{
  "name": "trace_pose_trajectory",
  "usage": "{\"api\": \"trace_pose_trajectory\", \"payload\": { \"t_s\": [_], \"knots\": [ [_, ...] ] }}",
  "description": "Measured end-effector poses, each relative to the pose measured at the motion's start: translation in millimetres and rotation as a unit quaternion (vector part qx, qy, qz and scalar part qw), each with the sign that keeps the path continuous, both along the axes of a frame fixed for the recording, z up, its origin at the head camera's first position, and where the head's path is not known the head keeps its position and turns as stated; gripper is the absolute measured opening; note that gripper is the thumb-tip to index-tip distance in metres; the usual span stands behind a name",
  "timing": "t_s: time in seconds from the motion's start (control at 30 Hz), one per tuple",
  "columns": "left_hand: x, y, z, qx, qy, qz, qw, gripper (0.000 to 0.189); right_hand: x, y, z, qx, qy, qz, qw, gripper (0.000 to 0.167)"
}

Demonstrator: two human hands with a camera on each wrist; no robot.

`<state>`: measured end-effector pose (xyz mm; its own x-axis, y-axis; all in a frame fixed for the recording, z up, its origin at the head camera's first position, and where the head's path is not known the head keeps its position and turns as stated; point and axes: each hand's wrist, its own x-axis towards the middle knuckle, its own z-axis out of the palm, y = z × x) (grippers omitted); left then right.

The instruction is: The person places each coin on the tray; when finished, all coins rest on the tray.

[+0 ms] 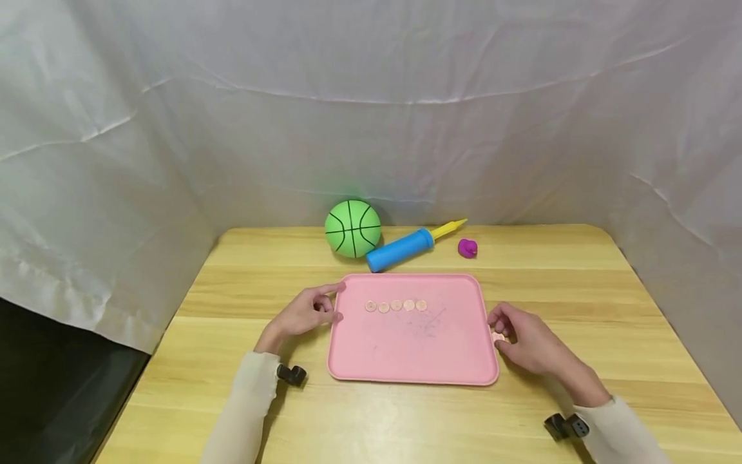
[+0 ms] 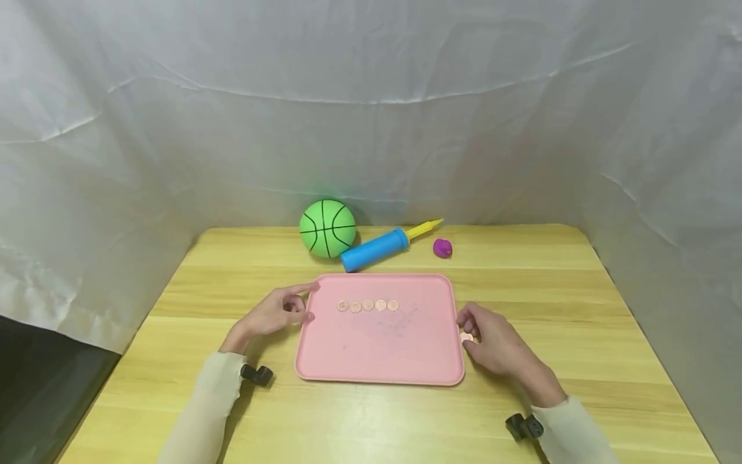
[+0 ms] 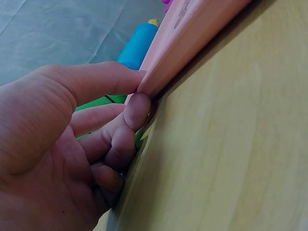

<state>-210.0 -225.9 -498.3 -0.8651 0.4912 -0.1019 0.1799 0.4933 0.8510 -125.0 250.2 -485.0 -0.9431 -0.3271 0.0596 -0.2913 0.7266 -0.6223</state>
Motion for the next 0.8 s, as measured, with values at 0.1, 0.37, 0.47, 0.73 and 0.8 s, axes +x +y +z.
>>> {"api": "trace_pose_trajectory", "payload": {
  "t_s": [0.1,0.37,0.47,0.73,0.8],
  "knots": [
    [-0.6,0.2,0.9,0.001,-0.001,0.0,1.0,0.073,0.0,-1,2.3,-0.002,-0.008,-0.006,0.9999,0.033],
    [1.3,-0.9,-0.1,0.004,0.007,-0.003,1.0,0.073,-0.7,5,4.1,-0.008,-0.055,-0.025,0.9981,0.015],
    [2.1,-0.9,-0.4,0.006,0.005,-0.003,1.0,0.073,-1.1,9,5.7,-0.007,-0.059,-0.028,0.9979,0.009],
    [1.6,-0.5,0.2,0.002,0.0,-0.001,1.0,0.073,-3.1,7,11.9,0.002,-0.035,-0.055,0.9979,0.004],
    [1.1,-0.4,0.7,-0.001,0.002,-0.002,1.0,0.072,-3.8,4,13.8,0.001,-0.038,-0.064,0.9972,0.004]
  ]
}}
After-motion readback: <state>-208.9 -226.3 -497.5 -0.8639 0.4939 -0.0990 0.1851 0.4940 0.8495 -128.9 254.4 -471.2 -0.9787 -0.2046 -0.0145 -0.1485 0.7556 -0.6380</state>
